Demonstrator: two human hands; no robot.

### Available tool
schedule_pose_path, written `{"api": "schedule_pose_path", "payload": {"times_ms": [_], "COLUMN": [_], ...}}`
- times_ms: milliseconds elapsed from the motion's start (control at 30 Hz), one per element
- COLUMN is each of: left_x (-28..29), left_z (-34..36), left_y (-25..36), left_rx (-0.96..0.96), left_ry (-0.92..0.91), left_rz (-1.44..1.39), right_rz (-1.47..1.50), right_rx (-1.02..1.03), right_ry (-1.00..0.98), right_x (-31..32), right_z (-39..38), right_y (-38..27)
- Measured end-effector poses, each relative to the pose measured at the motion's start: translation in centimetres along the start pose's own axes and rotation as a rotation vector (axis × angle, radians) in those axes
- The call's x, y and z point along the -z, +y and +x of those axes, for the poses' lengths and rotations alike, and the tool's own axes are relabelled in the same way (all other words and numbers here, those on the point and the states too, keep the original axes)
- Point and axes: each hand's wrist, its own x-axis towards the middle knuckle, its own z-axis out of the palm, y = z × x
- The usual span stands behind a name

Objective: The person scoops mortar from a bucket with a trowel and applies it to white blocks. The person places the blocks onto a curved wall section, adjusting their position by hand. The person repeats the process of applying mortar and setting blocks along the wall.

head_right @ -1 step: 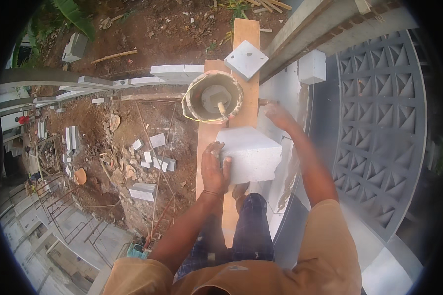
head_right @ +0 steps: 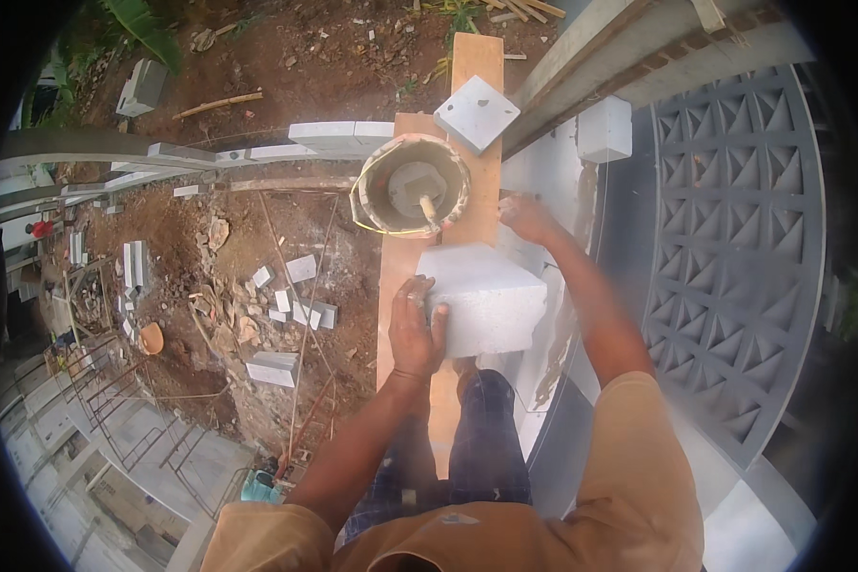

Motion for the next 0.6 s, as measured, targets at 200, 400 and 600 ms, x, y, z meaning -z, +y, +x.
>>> {"api": "schedule_pose_path", "payload": {"times_ms": [200, 400, 600], "left_x": [1.9, 1.6, 1.6], "left_z": [1.2, 0.5, 0.6], "left_y": [0.9, -0.7, -0.8], "left_rx": [0.166, 0.212, 0.298], "left_ry": [0.042, 0.045, 0.176], "left_rz": [-0.08, -0.233, -0.3], "right_rz": [-0.392, -0.407, -0.173], "right_rx": [0.129, -0.103, -0.337], "right_ry": [-0.511, -0.338, -0.256], "right_x": [-6.2, -16.6, -21.8], "right_z": [12.6, 21.4, 26.0], "right_y": [-7.9, -8.4, -4.6]}}
